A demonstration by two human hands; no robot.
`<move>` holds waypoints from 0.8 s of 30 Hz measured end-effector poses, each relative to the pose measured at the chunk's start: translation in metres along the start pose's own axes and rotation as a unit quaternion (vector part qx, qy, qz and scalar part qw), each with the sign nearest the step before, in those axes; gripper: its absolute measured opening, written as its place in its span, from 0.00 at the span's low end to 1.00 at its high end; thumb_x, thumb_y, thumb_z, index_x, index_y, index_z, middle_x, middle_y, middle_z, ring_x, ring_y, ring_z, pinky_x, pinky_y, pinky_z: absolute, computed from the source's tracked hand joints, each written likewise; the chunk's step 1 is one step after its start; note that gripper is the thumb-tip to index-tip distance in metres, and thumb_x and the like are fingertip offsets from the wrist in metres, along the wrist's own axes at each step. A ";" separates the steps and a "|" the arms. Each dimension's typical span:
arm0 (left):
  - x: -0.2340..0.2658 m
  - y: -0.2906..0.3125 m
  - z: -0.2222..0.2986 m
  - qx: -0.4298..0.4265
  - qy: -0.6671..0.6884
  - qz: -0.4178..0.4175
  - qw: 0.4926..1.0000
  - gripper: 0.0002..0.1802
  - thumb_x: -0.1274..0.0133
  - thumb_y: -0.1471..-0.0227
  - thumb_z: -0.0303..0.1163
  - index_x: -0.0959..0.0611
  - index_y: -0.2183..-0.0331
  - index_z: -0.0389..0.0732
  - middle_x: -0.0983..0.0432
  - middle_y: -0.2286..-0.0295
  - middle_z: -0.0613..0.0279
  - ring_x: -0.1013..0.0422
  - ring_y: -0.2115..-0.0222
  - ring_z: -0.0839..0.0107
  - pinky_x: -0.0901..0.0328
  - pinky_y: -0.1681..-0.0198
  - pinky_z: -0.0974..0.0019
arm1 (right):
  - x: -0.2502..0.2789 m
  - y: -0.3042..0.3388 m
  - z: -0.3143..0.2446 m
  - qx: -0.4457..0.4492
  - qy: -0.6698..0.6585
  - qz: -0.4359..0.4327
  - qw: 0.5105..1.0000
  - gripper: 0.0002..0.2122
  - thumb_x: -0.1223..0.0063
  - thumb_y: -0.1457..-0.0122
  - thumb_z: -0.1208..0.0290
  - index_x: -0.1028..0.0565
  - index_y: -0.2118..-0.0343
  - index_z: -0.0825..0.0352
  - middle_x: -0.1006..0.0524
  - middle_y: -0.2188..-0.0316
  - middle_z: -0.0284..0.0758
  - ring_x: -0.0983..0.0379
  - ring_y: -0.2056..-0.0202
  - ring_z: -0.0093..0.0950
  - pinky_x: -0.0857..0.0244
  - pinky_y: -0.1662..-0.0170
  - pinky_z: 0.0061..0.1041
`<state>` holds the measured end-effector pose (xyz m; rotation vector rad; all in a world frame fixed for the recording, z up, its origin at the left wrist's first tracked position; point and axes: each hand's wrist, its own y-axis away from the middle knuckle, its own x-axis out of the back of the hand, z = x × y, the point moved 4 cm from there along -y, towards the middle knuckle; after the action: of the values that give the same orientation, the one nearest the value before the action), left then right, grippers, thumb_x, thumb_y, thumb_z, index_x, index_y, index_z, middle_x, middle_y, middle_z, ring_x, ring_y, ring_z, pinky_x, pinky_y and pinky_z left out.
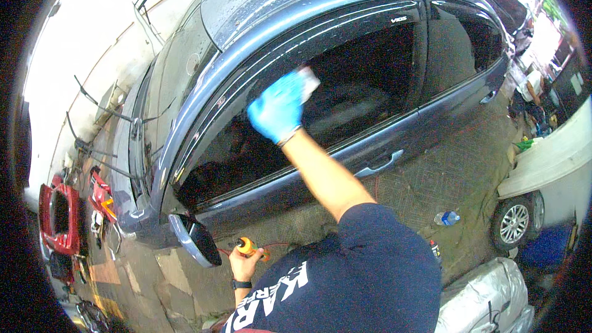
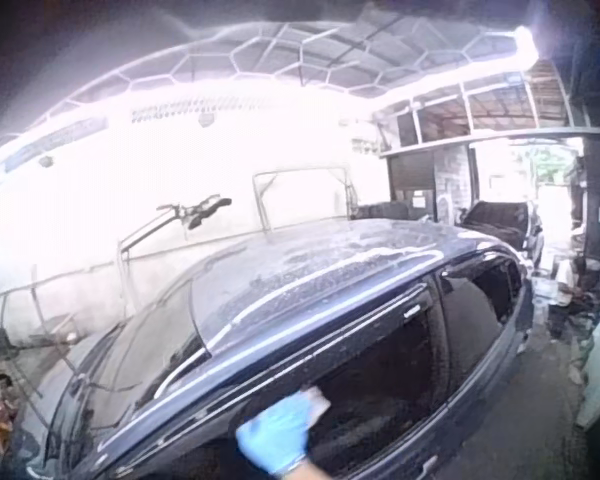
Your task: The person uses a red squeegee to wipe the side window of a dark sedan, then sprays a cleaning solution from a yellow bottle onto a cloth and wipes the window and side mirror. The person repeats the wiping process on the window and mirror throughout the clip.
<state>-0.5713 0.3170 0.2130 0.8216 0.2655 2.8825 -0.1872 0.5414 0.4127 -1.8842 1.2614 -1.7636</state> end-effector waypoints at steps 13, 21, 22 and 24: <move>0.006 -0.006 -0.007 -0.011 -0.041 -0.038 0.998 0.23 0.22 0.58 0.34 0.16 0.65 0.31 0.14 0.69 0.57 0.18 0.69 0.71 0.25 0.63 0.64 | 0.031 -0.049 0.086 0.202 -0.015 -0.006 0.979 0.19 0.51 0.39 0.50 0.18 0.79 0.58 0.20 0.73 0.41 0.24 0.63 0.44 0.38 0.49 0.55; -0.007 -0.005 -0.018 -0.026 -0.039 -0.017 0.999 0.24 0.22 0.60 0.36 0.16 0.66 0.33 0.15 0.73 0.60 0.20 0.72 0.71 0.27 0.66 0.63 | 0.010 -0.130 0.302 0.079 0.194 -0.010 0.978 0.22 0.58 0.34 0.58 0.19 0.63 0.75 0.23 0.53 0.64 0.35 0.42 0.67 0.62 0.30 0.69; -0.009 -0.005 -0.025 -0.025 -0.036 -0.022 0.999 0.24 0.22 0.60 0.37 0.16 0.66 0.33 0.15 0.73 0.59 0.20 0.72 0.70 0.27 0.66 0.63 | 0.006 -0.142 0.325 0.062 0.211 -0.013 0.975 0.22 0.58 0.33 0.58 0.18 0.63 0.74 0.23 0.52 0.64 0.35 0.41 0.67 0.63 0.30 0.70; -0.016 -0.009 -0.026 -0.026 -0.028 -0.033 0.999 0.25 0.22 0.61 0.38 0.16 0.66 0.33 0.15 0.73 0.59 0.20 0.73 0.68 0.27 0.66 0.62 | -0.005 -0.154 0.369 0.014 0.249 0.100 0.963 0.23 0.59 0.34 0.57 0.18 0.60 0.74 0.24 0.50 0.66 0.36 0.39 0.68 0.64 0.30 0.71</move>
<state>-0.5713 0.3192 0.1816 0.8670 0.2078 2.7880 0.2103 0.5042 0.4357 -1.2756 1.5140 -2.2006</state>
